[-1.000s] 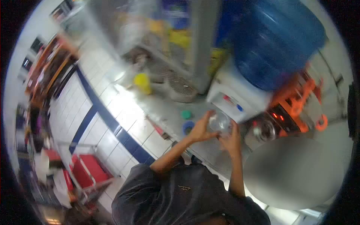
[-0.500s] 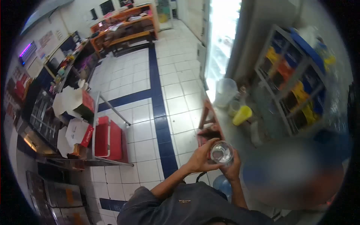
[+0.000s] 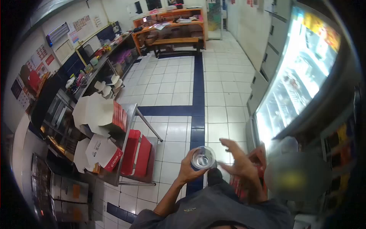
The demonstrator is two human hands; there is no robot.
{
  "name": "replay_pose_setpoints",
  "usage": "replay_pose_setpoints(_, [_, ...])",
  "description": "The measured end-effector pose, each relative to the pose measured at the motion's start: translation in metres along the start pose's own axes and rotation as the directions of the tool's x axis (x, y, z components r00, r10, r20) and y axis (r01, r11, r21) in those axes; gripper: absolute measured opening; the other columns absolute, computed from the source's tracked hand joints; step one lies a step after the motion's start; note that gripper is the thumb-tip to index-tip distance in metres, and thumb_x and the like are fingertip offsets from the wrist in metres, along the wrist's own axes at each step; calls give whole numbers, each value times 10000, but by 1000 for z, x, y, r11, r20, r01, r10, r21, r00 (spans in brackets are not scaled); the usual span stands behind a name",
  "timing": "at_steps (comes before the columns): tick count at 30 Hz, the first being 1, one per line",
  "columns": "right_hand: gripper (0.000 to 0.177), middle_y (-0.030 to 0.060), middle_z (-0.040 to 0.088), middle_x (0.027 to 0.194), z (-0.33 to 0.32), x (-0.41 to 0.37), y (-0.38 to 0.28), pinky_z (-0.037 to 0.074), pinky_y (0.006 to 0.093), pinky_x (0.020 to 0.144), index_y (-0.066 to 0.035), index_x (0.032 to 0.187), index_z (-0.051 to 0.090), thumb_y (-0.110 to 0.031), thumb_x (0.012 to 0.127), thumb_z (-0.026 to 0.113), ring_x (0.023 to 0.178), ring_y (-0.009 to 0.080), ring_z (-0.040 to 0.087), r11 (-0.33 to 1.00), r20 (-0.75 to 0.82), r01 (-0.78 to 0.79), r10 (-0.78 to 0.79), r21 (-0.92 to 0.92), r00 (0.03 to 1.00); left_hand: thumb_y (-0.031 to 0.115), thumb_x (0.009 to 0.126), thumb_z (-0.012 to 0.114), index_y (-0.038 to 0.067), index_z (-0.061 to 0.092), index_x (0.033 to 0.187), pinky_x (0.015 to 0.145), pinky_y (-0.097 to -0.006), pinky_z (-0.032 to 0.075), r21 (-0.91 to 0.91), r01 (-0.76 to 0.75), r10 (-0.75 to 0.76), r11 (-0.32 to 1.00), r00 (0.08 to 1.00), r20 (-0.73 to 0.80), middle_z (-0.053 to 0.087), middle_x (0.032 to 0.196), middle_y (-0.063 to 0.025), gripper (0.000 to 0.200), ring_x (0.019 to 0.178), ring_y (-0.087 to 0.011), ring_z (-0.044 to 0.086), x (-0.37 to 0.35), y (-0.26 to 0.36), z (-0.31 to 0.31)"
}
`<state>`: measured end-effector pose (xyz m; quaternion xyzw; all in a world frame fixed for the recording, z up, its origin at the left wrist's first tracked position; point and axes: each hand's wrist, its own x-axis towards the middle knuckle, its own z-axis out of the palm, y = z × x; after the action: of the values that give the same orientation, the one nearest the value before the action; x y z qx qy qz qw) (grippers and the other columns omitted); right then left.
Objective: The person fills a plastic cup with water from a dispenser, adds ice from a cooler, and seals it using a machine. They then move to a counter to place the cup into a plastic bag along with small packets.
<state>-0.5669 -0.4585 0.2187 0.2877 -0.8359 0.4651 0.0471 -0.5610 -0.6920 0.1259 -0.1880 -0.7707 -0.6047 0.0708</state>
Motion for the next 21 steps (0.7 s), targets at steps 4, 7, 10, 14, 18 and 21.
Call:
replay_pose_setpoints(4, [501, 175, 622, 1137, -58, 135, -21, 579, 353, 773, -1, 1278, 550, -24, 807, 722, 983, 264, 668, 900, -211, 432, -434, -58, 876, 259, 676, 874, -17, 518, 1270, 980, -350, 476, 62, 9, 4, 998, 981, -196, 618, 1174, -152, 745, 1103, -249, 604, 72, -41, -41])
replay_pose_setpoints(7, [252, 91, 678, 880, -70, 225, -50, 591, 351, 615, -21, 1039, 688, -78, 796, 721, 764, 224, 709, 662, -348, 748, -715, -56, 607, 233, 671, 863, -51, 504, 1261, 986, -361, 461, -19, 152, -149, 988, 928, -341, 602, 1161, -159, 747, 1121, -242, 582, 128, -50, -66])
replay_pose_setpoints(10, [226, 71, 651, 753, -42, 297, -104, 545, 332, 608, -90, 880, 642, -245, 898, 479, 694, 217, 647, 746, -575, 660, -504, 87, 645, 205, 668, 852, -71, 493, 1264, 1005, -354, 435, 18, 195, -166, 981, 874, -456, 584, 1157, -164, 748, 1126, -250, 574, 178, -78, -98])
replay_pose_setpoints(14, [260, 65, 645, 744, -12, 403, -82, 530, 322, 585, -111, 818, 629, -276, 912, 451, 672, 213, 630, 731, -473, 679, -574, 72, 668, 194, 658, 863, -58, 484, 1285, 1019, -355, 430, 68, 264, -181, 962, 804, -567, 572, 1211, -172, 775, 1159, -256, 562, 237, -138, -150])
replay_pose_setpoints(18, [134, 71, 655, 817, 38, 518, -47, 539, 321, 560, -93, 841, 643, -207, 864, 577, 689, 214, 649, 633, -229, 774, -755, -7, 615, 169, 651, 873, -45, 482, 1292, 1003, -354, 462, 33, 220, -147, 975, 749, -646, 611, 1217, -173, 781, 1162, -240, 594, 297, -202, -217])
replay_pose_setpoints(21, [84, 76, 662, 873, 85, 612, -21, 546, 321, 542, -80, 859, 654, -156, 828, 671, 703, 214, 663, 522, 12, 851, -852, -49, 523, 166, 654, 876, -43, 471, 1304, 996, -355, 469, -100, 340, -329, 935, 727, -603, 623, 1202, -180, 794, 1154, -231, 600, 321, -244, -278])
